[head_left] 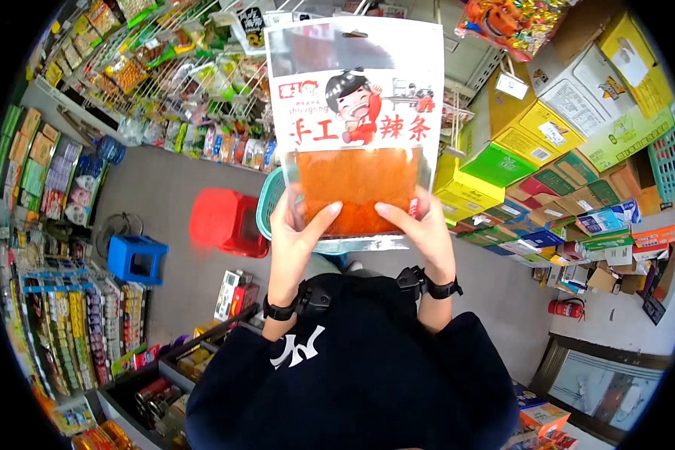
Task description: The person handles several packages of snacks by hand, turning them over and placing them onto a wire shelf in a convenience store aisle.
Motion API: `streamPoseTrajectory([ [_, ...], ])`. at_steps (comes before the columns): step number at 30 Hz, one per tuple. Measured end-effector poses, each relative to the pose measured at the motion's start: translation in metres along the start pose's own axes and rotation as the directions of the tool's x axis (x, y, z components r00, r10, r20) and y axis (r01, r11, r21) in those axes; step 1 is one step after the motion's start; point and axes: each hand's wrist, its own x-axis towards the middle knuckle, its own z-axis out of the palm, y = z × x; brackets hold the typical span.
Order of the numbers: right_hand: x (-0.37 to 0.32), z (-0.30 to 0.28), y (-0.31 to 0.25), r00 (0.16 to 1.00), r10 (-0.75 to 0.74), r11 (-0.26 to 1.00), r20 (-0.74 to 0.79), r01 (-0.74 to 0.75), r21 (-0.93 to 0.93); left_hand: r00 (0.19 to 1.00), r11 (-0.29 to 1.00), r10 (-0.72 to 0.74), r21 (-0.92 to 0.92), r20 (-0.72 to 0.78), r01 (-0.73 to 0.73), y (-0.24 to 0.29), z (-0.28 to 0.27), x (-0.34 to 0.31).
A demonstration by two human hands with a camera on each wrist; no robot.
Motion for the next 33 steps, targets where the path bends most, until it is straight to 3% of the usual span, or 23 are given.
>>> streamPoseTrajectory([
  [5,-0.012,-0.010,0.013,0.993,0.048,0.996,-0.110,-0.055,-0.067,1.000,0.999,0.016,0.045,0.006,-0.016,-0.005,-0.003,-0.008],
  [6,-0.016,-0.003,0.006,0.996,0.004,0.999,-0.090,-0.001,0.038,1.000,0.999,0.004,0.050,0.000,-0.004,-0.005,-0.003,-0.011],
  [11,-0.027,0.001,0.008,0.992,-0.048,0.994,-0.121,0.059,0.096,0.999,0.991,0.039,0.128,-0.006,-0.038,-0.006,-0.002,-0.018],
  [20,-0.041,-0.005,0.010,0.991,-0.053,0.994,-0.121,0.064,0.089,0.998,0.983,0.061,0.174,-0.006,-0.059,-0.011,-0.001,-0.027],
  [28,-0.052,-0.010,0.010,0.999,0.038,0.996,-0.007,-0.037,0.075,0.998,0.987,0.058,0.150,-0.014,-0.055,-0.010,-0.002,-0.032],
  [33,-0.054,-0.009,0.008,0.999,0.021,0.996,-0.040,-0.018,0.087,1.000,0.990,0.025,0.141,0.017,-0.028,-0.008,-0.001,-0.036],
])
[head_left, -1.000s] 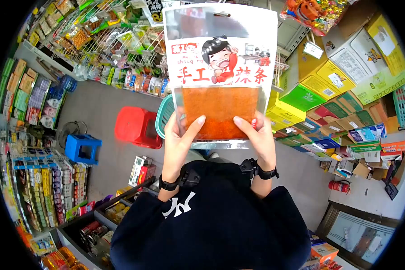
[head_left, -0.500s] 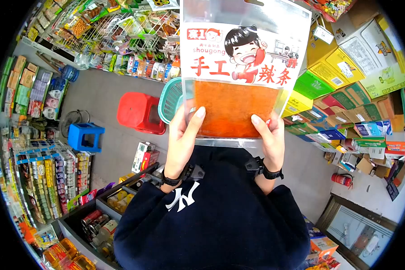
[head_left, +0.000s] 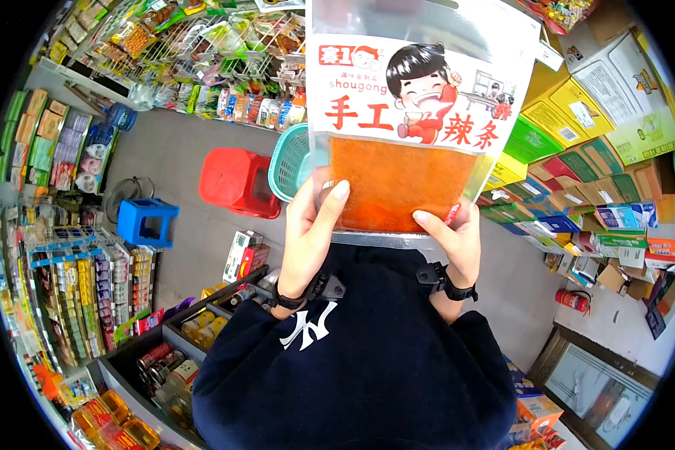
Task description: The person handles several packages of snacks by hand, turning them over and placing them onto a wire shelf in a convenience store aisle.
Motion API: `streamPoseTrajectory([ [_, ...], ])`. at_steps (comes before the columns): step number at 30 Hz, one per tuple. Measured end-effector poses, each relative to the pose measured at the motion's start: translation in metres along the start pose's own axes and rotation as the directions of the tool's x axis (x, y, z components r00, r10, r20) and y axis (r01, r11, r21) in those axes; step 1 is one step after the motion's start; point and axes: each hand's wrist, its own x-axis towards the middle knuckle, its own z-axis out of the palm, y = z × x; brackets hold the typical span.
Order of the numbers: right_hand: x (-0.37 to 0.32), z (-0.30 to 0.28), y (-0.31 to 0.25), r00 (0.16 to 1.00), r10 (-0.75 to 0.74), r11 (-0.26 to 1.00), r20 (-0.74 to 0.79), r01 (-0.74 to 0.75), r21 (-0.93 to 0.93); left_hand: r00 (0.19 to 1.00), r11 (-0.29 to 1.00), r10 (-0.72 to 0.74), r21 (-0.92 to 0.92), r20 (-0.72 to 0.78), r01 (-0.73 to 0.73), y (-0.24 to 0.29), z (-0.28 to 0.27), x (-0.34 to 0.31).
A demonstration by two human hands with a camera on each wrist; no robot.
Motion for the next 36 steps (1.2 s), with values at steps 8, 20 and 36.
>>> streamPoseTrajectory([
  [8,0.000,-0.002,0.007,0.998,-0.037,0.999,-0.043,0.036,-0.023,1.000,1.000,-0.009,0.009,0.017,0.009,0.004,0.003,-0.004],
  [20,0.001,0.003,0.008,0.999,0.010,1.000,-0.048,-0.010,-0.005,0.999,0.998,-0.028,0.047,-0.016,0.029,-0.006,-0.001,-0.001],
  [36,0.014,0.006,0.023,0.998,0.008,0.996,-0.057,-0.013,-0.091,0.990,0.993,-0.079,0.077,-0.116,0.088,-0.015,-0.008,0.008],
])
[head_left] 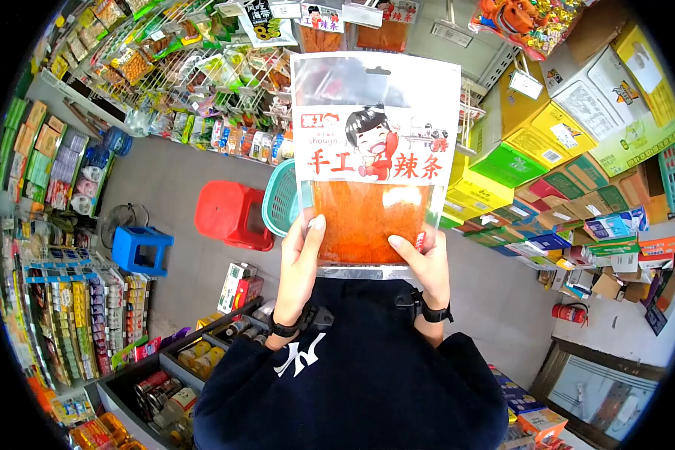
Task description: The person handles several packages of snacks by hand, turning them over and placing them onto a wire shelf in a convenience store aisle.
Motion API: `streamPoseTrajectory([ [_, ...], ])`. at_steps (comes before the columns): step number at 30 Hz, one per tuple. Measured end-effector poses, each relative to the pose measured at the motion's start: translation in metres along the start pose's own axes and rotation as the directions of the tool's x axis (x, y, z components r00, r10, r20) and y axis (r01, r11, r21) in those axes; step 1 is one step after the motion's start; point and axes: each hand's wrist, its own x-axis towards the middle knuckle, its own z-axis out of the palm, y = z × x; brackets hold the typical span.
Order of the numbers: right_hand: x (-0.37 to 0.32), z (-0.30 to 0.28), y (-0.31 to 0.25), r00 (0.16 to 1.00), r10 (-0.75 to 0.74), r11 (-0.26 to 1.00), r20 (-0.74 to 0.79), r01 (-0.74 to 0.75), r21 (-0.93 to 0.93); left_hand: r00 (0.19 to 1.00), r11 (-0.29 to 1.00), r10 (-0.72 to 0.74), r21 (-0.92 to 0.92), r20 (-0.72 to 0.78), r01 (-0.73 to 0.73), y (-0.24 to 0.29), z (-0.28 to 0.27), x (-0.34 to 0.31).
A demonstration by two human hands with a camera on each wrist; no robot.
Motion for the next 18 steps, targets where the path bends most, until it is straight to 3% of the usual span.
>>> streamPoseTrajectory([
  [4,-0.001,-0.004,0.004,0.999,-0.028,0.998,-0.037,0.025,-0.054,1.000,0.999,-0.015,-0.028,0.010,0.016,0.000,-0.001,-0.001],
  [11,-0.002,-0.008,0.007,0.996,-0.089,0.995,0.003,0.088,0.050,0.997,0.998,0.023,-0.062,0.069,-0.019,0.003,0.001,-0.002],
  [13,0.004,0.002,0.002,0.975,-0.129,0.987,-0.183,0.143,0.070,0.998,0.997,0.066,-0.032,0.022,-0.065,-0.001,-0.001,-0.003],
  [18,0.011,0.002,-0.008,0.932,-0.302,0.952,-0.200,0.283,-0.119,0.982,0.982,0.175,0.081,-0.074,-0.169,-0.001,0.000,-0.002],
])
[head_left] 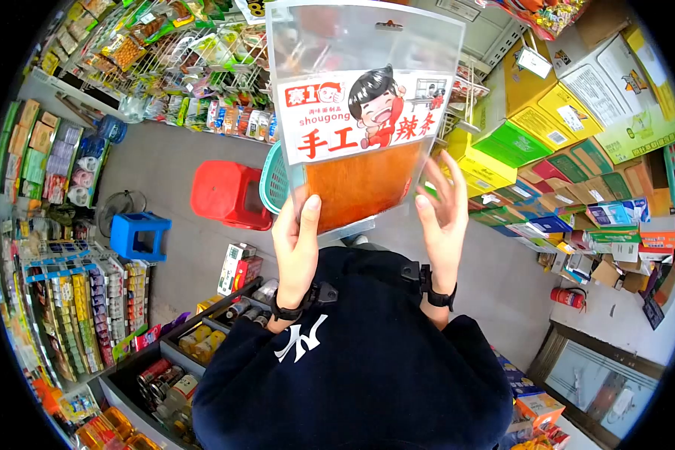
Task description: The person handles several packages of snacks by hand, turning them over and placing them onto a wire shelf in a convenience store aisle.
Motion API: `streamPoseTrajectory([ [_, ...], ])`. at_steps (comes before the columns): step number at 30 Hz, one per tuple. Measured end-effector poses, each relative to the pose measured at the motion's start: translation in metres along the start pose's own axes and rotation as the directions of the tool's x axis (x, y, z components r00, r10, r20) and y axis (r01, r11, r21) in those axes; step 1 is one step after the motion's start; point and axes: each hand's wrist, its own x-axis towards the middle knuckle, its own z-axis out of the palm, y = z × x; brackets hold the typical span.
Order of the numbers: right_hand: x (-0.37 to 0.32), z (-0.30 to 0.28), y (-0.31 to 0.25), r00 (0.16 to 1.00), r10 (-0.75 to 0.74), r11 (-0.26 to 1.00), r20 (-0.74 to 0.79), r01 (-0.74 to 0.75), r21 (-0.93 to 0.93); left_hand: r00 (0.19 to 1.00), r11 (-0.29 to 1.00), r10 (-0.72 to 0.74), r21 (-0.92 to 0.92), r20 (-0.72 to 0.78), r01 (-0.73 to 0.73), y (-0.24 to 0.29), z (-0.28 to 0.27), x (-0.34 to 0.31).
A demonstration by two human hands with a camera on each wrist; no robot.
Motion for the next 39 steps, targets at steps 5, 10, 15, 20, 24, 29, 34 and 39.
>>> streamPoseTrajectory([
  [5,-0.013,0.010,-0.011,0.992,-0.128,0.990,-0.004,0.128,-0.067,0.997,0.999,0.042,0.001,-0.058,-0.042,0.000,-0.002,-0.009],
  [10,-0.022,0.000,-0.003,0.997,-0.047,0.998,-0.067,0.050,0.040,0.998,0.998,0.058,-0.035,-0.027,-0.059,0.007,-0.002,-0.015],
  [15,-0.021,-0.004,0.001,0.998,-0.037,0.998,-0.048,0.039,0.042,0.999,0.999,0.033,-0.013,0.028,-0.033,0.008,-0.006,-0.017],
  [20,-0.010,0.011,-0.003,0.919,-0.021,0.881,0.394,0.203,-0.427,0.998,0.997,0.033,0.065,-0.056,-0.029,-0.012,0.014,-0.008],
  [24,-0.029,0.022,0.036,0.860,0.086,0.985,0.504,-0.150,0.088,0.945,0.951,0.073,0.264,0.319,-0.163,-0.017,0.027,-0.008],
  [29,-0.022,0.008,0.008,0.941,0.259,0.939,0.217,-0.298,0.171,0.746,0.884,0.095,0.288,0.659,-0.368,-0.002,0.012,-0.005],
  [34,-0.024,-0.007,-0.007,0.990,0.138,0.941,0.035,-0.142,0.308,0.854,0.769,0.361,0.399,0.375,-0.500,0.010,-0.002,-0.003],
  [39,-0.033,-0.016,-0.025,0.994,0.109,0.930,-0.003,-0.101,0.354,0.965,0.979,0.188,0.041,0.181,-0.198,0.010,-0.007,-0.011],
])
